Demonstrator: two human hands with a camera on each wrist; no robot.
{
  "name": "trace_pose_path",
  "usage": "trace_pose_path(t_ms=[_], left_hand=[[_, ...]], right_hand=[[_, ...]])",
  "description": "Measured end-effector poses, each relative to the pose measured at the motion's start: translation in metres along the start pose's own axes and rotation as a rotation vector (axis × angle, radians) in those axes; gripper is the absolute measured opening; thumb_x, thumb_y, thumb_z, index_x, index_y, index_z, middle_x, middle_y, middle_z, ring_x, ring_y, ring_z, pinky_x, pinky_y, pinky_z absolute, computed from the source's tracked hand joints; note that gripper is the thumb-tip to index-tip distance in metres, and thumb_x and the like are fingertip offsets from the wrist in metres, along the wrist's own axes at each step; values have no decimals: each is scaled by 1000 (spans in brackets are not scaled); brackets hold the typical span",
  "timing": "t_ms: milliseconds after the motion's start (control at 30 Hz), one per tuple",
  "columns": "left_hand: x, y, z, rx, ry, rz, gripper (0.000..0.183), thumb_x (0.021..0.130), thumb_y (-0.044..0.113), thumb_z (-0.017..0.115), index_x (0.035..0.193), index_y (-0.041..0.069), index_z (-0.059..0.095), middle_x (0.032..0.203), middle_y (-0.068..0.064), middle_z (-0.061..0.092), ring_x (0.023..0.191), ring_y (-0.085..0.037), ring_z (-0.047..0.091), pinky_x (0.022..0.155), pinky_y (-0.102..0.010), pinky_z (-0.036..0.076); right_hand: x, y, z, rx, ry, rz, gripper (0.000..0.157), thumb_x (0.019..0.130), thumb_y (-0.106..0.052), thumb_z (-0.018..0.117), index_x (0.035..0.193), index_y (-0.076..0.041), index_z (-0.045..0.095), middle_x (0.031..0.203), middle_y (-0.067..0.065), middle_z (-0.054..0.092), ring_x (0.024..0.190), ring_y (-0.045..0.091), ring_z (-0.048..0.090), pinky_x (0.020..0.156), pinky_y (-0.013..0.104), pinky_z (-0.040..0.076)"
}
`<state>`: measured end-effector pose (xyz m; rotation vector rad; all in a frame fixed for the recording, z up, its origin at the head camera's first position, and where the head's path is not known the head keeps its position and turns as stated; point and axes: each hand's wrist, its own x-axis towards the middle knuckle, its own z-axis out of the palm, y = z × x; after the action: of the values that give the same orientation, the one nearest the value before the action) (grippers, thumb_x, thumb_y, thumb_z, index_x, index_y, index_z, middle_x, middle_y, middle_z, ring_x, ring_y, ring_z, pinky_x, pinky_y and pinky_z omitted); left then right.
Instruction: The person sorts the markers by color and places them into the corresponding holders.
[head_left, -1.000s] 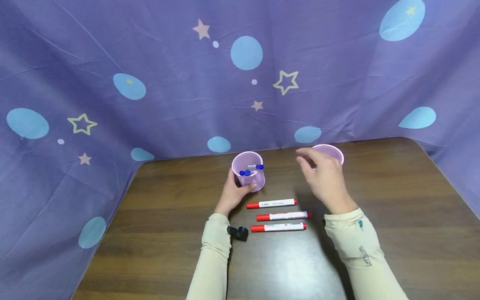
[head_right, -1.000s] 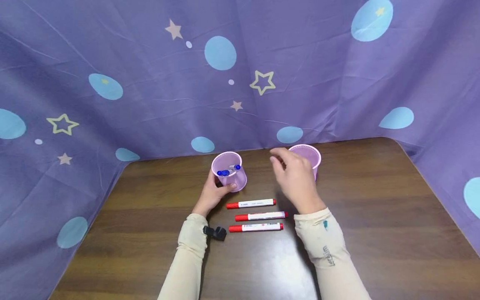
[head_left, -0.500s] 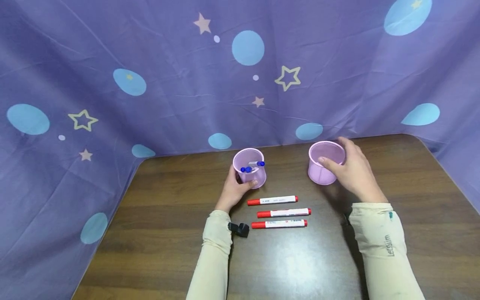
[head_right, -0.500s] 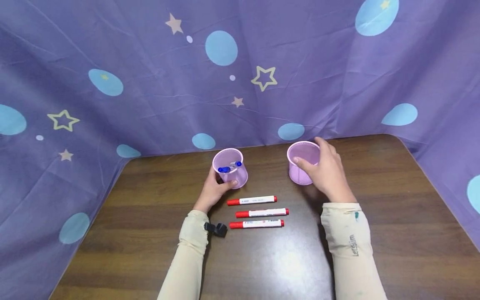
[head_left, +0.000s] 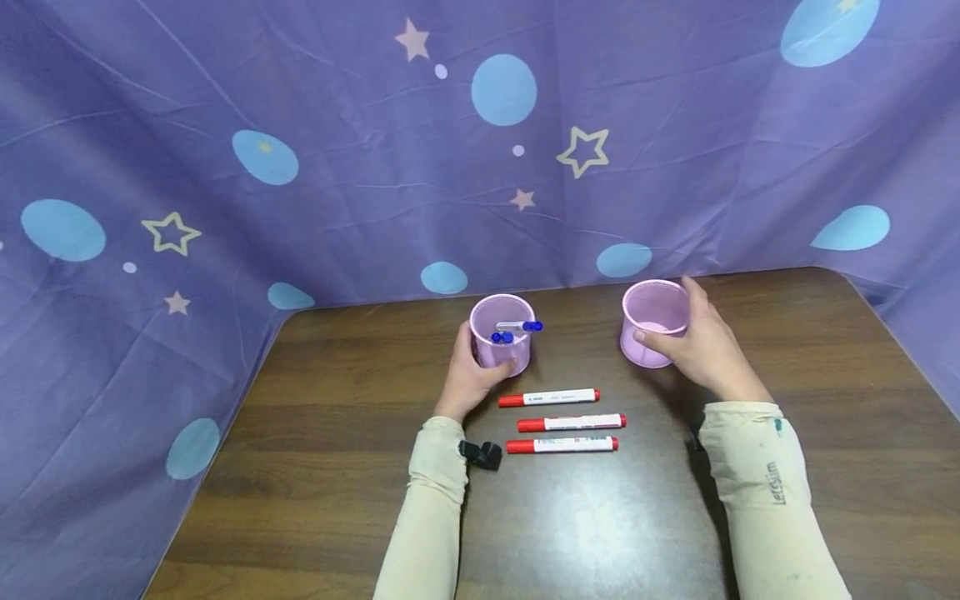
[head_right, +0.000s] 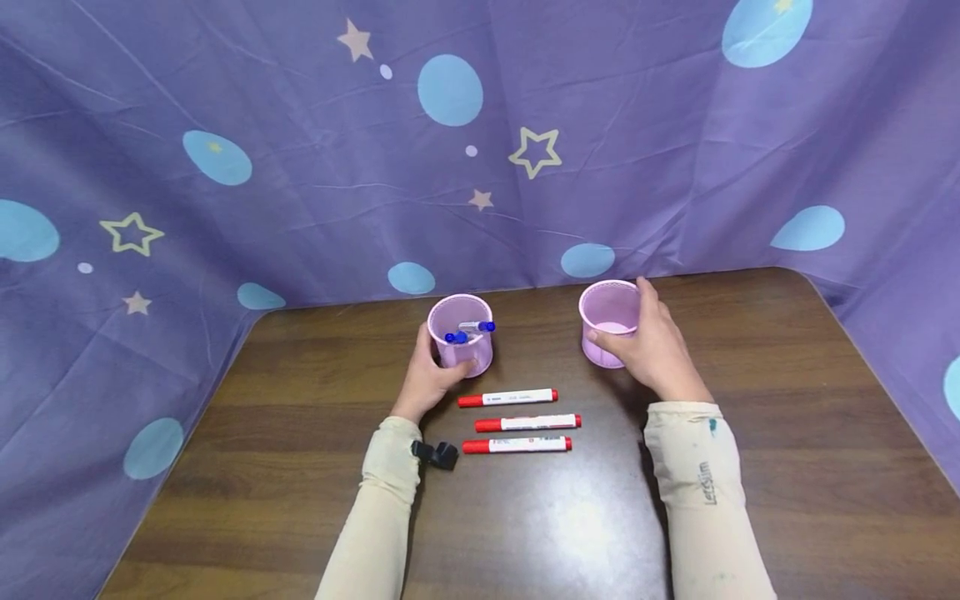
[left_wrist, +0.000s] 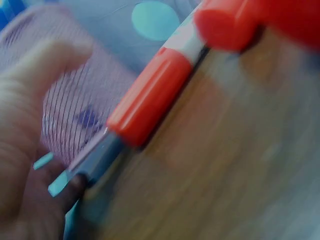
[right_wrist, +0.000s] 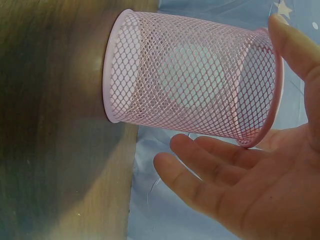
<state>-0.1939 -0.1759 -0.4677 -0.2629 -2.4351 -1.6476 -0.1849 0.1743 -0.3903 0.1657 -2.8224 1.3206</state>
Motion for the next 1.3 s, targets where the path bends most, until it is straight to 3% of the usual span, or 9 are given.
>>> trace_pose_path(t_ms=[167, 467, 733, 900, 1067, 1200, 1300], left_hand=[[-2, -3, -8, 73, 32, -10, 88, 73, 14, 87, 144, 3, 36, 137, -17, 52, 126, -31, 50, 107, -46, 40], [-4, -4, -15, 26, -42, -44, 90, 76, 13, 86, 146, 1, 31, 140, -20, 48, 129, -33, 47, 113, -44, 34], [-3, 1, -14, 19, -11, -40, 92, 76, 15, 86, 149, 5, 31, 141, -19, 49, 131, -32, 46, 114, -45, 33], [-2, 1, -16, 135, -54, -88, 92, 75, 23, 87, 148, 9, 33, 139, -17, 53, 129, -31, 48, 112, -46, 35], [-1, 5, -17, 126, -115, -136, 97, 78, 21, 86, 154, 10, 27, 146, -19, 47, 136, -33, 43, 115, -47, 29], [-1, 16, -23, 281, -169, -189, 95, 81, 23, 84, 155, 3, 28, 150, -23, 42, 140, -35, 38, 117, -48, 27], [-4, 29, -30, 468, -196, -221, 79, 84, 26, 81, 146, -4, 44, 144, -25, 47, 135, -38, 42, 114, -50, 32]], right_hand=[[0, 3, 0, -2, -1, 3, 111, 86, -31, 81, 157, 6, 5, 149, 41, 30, 132, 57, 36, 106, 69, 31], [0, 3, 0, -6, -19, 24, 113, 86, -32, 81, 158, 5, 3, 149, 40, 32, 129, 57, 38, 105, 69, 32], [1, 2, -1, -11, -25, 17, 111, 86, -31, 80, 158, 4, 3, 146, 41, 34, 127, 58, 41, 104, 69, 33], [1, 2, -1, 1, -29, 26, 114, 87, -32, 80, 158, 2, -2, 144, 43, 35, 125, 59, 42, 103, 70, 34], [-1, 9, -2, 27, -35, 53, 120, 86, -33, 81, 158, 0, -10, 136, 47, 40, 121, 61, 44, 102, 70, 35], [1, 18, -2, 41, -75, 57, 118, 85, -32, 82, 155, 6, -6, 132, 47, 42, 120, 62, 45, 101, 70, 35], [5, 25, -1, 69, -119, 42, 109, 85, -30, 82, 152, 12, 7, 132, 44, 44, 121, 58, 46, 102, 68, 35]])
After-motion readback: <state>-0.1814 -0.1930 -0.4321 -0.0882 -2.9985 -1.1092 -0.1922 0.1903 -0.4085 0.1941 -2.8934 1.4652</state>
